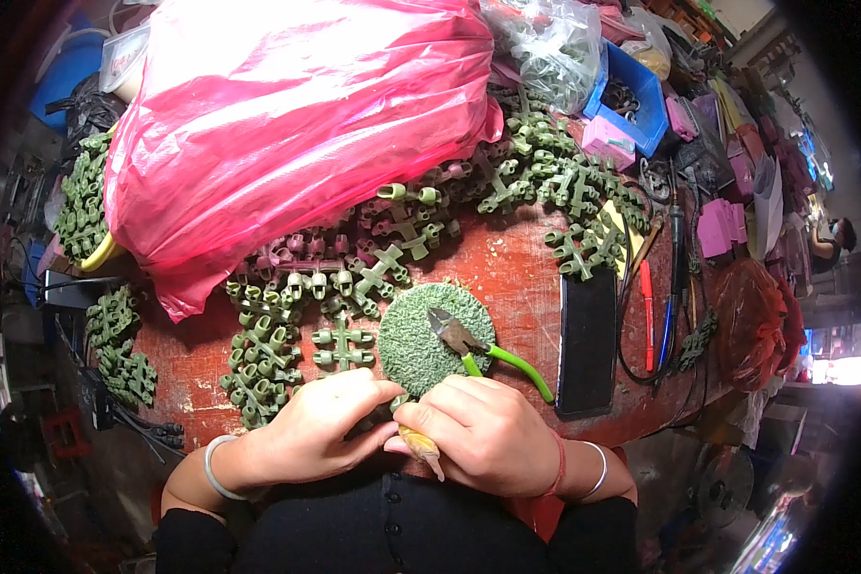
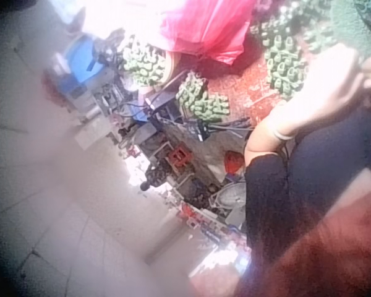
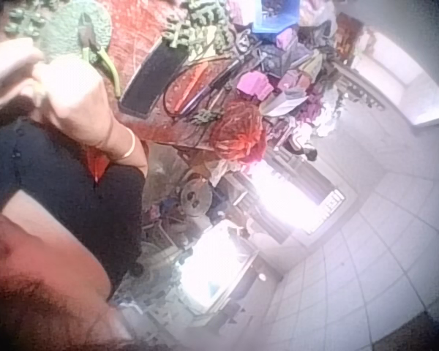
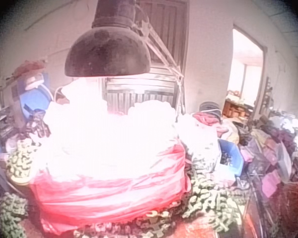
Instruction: The person attaches small plastic components onto a base to assemble artificial plant foliage, using pliers to trim and secure the pieces.
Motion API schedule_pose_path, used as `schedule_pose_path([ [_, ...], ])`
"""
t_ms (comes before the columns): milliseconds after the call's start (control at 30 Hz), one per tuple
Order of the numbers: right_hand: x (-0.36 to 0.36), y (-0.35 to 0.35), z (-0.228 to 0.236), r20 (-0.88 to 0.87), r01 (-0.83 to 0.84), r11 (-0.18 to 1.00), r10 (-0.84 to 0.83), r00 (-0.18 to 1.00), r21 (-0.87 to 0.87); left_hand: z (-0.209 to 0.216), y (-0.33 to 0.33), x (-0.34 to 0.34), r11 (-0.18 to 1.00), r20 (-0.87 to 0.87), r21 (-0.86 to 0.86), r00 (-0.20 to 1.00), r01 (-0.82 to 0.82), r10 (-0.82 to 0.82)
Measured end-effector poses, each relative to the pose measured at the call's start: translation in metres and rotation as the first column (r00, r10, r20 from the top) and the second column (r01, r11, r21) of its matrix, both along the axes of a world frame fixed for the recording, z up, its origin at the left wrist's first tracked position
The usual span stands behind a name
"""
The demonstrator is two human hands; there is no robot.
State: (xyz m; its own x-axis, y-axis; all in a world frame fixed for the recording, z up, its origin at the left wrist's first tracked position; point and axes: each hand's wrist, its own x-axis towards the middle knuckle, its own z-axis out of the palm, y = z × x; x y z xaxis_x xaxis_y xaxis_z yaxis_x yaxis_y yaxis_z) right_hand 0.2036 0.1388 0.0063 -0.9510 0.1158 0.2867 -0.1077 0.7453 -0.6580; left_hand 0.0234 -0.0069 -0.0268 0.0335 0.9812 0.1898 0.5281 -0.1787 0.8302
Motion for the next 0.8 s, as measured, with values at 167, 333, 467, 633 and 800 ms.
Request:
schedule_pose_path([
  [167,-0.0011,0.0002,0.0032,-0.001,0.005,1.0,-0.005,1.0,-0.007,0.0018,0.0006,-0.0001,1.0,-0.001,0.007,1.0,-0.001,0.001],
  [333,-0.0008,0.0,0.0013,-0.01,0.003,1.0,-0.003,1.0,-0.001,0.001,0.0006,0.0003,1.0,-0.003,0.008,1.0,-0.008,0.008],
  [467,-0.0009,-0.0009,0.001,-0.01,0.008,1.0,-0.008,1.0,-0.004,0.0025,-0.0005,-0.0006,0.999,0.003,-0.045,1.0,0.023,-0.023],
  [633,-0.001,-0.0011,0.0016,-0.006,0.007,1.0,-0.007,1.0,-0.001,0.0018,0.0006,0.0003,1.0,-0.007,0.012,1.0,-0.008,0.008],
  [800,-0.0012,-0.001,0.0019,-0.008,0.005,1.0,-0.005,1.0,0.0,0.0005,0.0004,0.0004,1.0,-0.012,0.014,1.0,-0.003,0.003],
])
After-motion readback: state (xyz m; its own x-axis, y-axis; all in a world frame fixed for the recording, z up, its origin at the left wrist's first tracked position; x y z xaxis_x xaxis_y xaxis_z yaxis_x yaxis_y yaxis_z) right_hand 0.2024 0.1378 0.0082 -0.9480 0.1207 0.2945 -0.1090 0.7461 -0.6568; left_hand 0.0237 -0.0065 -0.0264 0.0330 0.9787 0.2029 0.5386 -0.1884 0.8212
